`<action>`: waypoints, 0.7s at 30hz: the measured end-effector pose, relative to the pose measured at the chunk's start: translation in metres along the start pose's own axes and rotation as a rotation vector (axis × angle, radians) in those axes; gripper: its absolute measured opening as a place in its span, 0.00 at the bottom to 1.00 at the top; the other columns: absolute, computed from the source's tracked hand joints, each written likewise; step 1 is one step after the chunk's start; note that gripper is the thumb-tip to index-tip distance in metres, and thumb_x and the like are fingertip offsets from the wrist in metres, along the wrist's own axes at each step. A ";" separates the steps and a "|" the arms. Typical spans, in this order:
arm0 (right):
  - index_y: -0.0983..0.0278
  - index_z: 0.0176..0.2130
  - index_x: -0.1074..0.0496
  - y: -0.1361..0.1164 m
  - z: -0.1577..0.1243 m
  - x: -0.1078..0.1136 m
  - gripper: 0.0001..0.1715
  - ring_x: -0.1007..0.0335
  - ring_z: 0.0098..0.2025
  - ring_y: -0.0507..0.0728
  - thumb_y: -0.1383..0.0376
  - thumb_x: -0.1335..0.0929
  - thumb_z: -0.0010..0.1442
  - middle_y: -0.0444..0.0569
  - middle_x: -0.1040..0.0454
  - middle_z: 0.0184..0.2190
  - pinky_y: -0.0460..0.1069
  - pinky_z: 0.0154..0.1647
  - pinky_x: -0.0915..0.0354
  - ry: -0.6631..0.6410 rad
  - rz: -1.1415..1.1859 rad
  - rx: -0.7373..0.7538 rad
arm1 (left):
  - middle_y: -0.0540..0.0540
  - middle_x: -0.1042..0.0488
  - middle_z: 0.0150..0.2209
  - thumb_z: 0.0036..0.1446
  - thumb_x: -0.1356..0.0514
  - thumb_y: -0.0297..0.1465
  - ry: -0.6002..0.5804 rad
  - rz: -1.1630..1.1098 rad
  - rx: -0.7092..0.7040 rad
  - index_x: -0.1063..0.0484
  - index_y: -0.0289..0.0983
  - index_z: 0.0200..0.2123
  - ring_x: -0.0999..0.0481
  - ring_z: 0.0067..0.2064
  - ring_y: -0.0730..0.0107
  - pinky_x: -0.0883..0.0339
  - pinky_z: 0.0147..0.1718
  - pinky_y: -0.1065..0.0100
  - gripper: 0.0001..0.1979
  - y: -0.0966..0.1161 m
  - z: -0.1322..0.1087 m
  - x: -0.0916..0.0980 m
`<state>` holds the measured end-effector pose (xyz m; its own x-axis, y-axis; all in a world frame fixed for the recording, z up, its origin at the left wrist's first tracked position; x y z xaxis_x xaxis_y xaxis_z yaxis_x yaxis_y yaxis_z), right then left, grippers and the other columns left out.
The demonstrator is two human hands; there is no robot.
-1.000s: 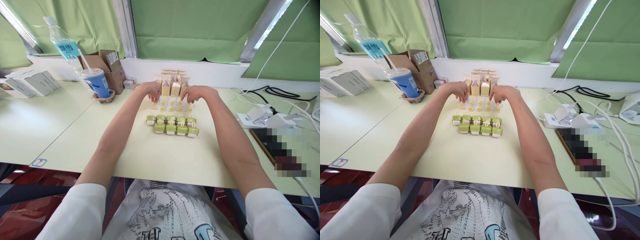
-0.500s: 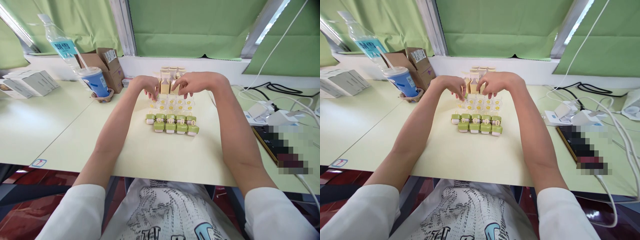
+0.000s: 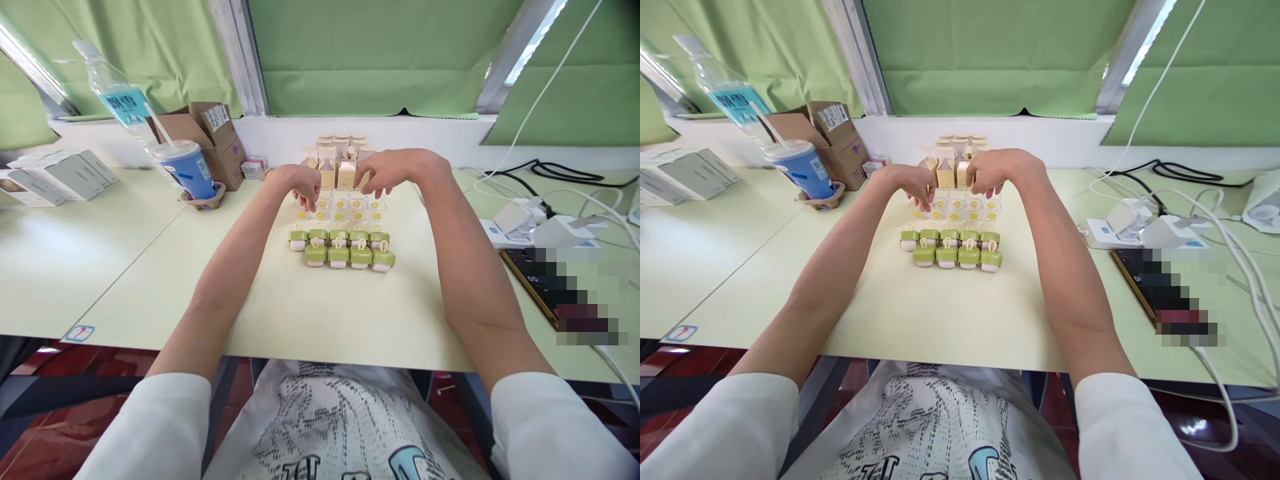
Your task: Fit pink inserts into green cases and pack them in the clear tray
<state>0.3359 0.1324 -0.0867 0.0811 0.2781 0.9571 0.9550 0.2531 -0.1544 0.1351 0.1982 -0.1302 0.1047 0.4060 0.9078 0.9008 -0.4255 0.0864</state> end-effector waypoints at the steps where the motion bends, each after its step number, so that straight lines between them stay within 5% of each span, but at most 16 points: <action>1: 0.59 0.65 0.15 -0.005 -0.001 0.001 0.22 0.09 0.51 0.64 0.67 0.26 0.75 0.52 0.09 0.55 0.52 0.44 0.21 0.006 0.000 0.041 | 0.41 0.09 0.41 0.44 0.24 0.40 0.006 0.003 0.004 0.09 0.41 0.45 0.11 0.55 0.43 0.24 0.55 0.59 0.22 -0.001 -0.002 0.002; 5: 0.61 0.59 0.12 -0.036 -0.004 -0.002 0.17 0.10 0.49 0.63 0.67 0.24 0.74 0.52 0.08 0.49 0.50 0.42 0.24 -0.023 0.023 0.236 | 0.42 0.10 0.42 0.44 0.24 0.38 0.044 0.014 0.051 0.09 0.42 0.53 0.12 0.56 0.44 0.24 0.56 0.61 0.29 -0.010 -0.009 0.012; 9: 0.65 0.58 0.12 -0.083 -0.007 -0.021 0.14 0.11 0.48 0.59 0.69 0.25 0.75 0.53 0.08 0.52 0.49 0.44 0.27 -0.061 0.022 0.385 | 0.41 0.11 0.40 0.44 0.27 0.35 0.076 0.013 0.120 0.08 0.41 0.49 0.13 0.54 0.46 0.24 0.53 0.63 0.25 -0.024 -0.015 0.018; 16: 0.68 0.62 0.15 -0.152 -0.023 -0.069 0.21 0.15 0.56 0.69 0.58 0.23 0.77 0.64 0.13 0.60 0.54 0.41 0.30 -0.013 -0.181 0.391 | 0.45 0.11 0.42 0.48 0.30 0.38 0.140 0.021 -0.002 0.08 0.43 0.48 0.15 0.46 0.54 0.27 0.49 0.65 0.22 -0.046 -0.030 0.009; 21: 0.71 0.56 0.16 -0.172 -0.021 -0.083 0.17 0.15 0.57 0.70 0.77 0.26 0.69 0.65 0.12 0.54 0.55 0.46 0.29 0.057 -0.219 0.512 | 0.46 0.19 0.40 0.55 0.34 0.34 0.469 0.105 -0.122 0.07 0.43 0.50 0.19 0.48 0.56 0.30 0.53 0.64 0.21 -0.074 -0.041 -0.021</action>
<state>0.1708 0.0464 -0.1345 -0.0750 0.1211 0.9898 0.6918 0.7213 -0.0358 0.0490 0.1883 -0.1392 -0.0341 -0.0395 0.9986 0.8371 -0.5471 0.0069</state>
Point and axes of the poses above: each hand's wrist, its own z-axis towards the middle knuckle, its own x-axis out of the back of the hand, y = z × x, the point moved 5 cm from there along z, towards the middle knuckle
